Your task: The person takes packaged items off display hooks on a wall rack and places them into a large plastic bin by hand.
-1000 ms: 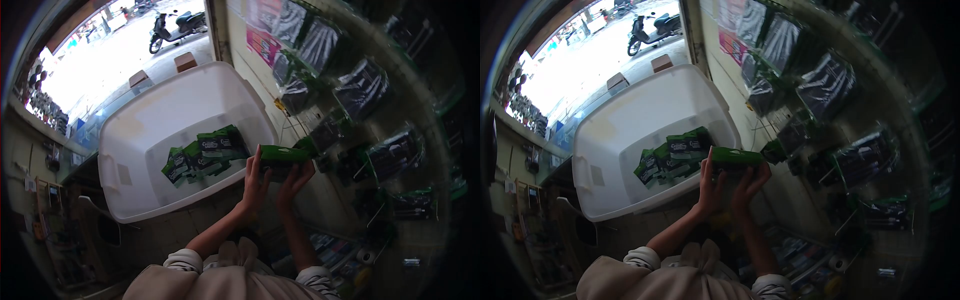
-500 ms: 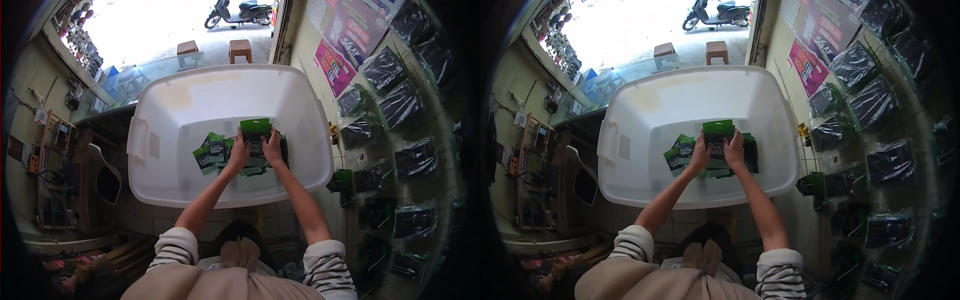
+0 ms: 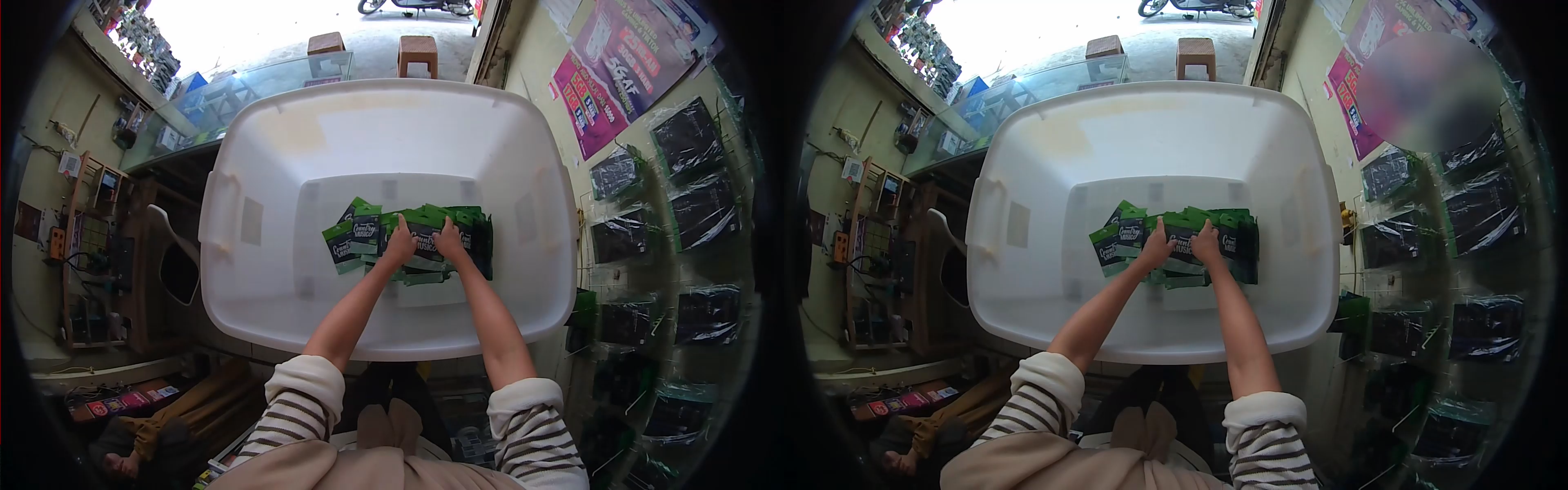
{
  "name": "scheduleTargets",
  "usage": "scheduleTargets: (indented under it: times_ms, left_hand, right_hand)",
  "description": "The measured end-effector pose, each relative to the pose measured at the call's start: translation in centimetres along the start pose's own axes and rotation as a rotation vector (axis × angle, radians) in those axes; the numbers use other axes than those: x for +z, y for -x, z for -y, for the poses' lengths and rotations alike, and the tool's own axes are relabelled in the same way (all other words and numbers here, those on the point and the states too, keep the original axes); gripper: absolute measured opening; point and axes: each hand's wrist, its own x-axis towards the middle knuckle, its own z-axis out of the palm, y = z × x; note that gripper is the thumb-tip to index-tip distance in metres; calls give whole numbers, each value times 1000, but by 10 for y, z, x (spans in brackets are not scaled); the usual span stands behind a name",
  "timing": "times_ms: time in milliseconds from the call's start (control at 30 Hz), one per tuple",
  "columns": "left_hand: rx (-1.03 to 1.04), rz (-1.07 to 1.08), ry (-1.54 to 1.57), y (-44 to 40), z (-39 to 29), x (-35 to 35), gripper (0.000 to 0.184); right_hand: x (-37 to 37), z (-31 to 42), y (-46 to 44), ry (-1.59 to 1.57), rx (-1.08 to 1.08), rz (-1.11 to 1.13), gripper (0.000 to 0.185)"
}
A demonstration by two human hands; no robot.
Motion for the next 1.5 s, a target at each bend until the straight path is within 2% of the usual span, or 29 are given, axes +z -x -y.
scheduleTargets:
  times_ms: [200, 300, 367, 433, 467, 533, 633, 767, 933, 1000, 1033, 1100, 1167, 1333, 1400, 1500]
  left_hand:
    - [56, -13, -31, -1, -7, -7, 77]
    - [168, -46, 33, 10, -43, -24, 69]
    - [323, -88, 178, 24, -75, -33, 64]
    - [389, -58, 227, 47, -120, -43, 58]
    - [475, -49, 330, 60, -141, -45, 56]
    - [652, -32, 524, 88, -181, -39, 49]
    - [810, 103, 635, 140, -237, -26, 45]
    - [932, 352, 674, 204, -273, 6, 35]
    - [859, 637, 649, 241, -242, 81, 30]
    - [707, 787, 568, 242, -204, 121, 26]
    - [713, 800, 563, 242, -185, 139, 26]
    - [576, 873, 495, 241, -141, 169, 24]
    - [532, 880, 452, 235, -103, 201, 24]
    - [433, 897, 500, 221, -86, 246, 24]
    - [579, 848, 343, 207, -97, 265, 28]
    - [586, 863, 365, 191, -118, 299, 38]
  right_hand:
    - [-21, 1, 7, -8, -56, -15, 63]
    - [-49, 9, 29, -55, -149, -81, 56]
    - [-76, 18, 56, -89, -207, -154, 52]
    - [-110, 27, 99, -326, -289, -239, 40]
    - [-125, 30, 124, -330, -268, -280, 40]
    - [-152, 30, 177, -472, -402, -457, 32]
    - [-179, 10, 246, -419, -448, -715, 29]
    - [-181, -40, 320, -470, -316, -1003, 20]
    - [-131, -120, 383, -564, -76, -1150, 21]
    - [-95, -157, 399, -606, 2, -1156, 24]
    - [-73, -183, 400, -591, 73, -1161, 24]
    - [-36, -221, 402, -591, 156, -1166, 24]
    - [-13, -251, 402, -685, 198, -1146, 24]
    - [13, -306, 370, -659, 270, -1124, 24]
    - [14, -322, 354, -669, 305, -1126, 24]
    - [1, -343, 330, -604, 306, -1117, 29]
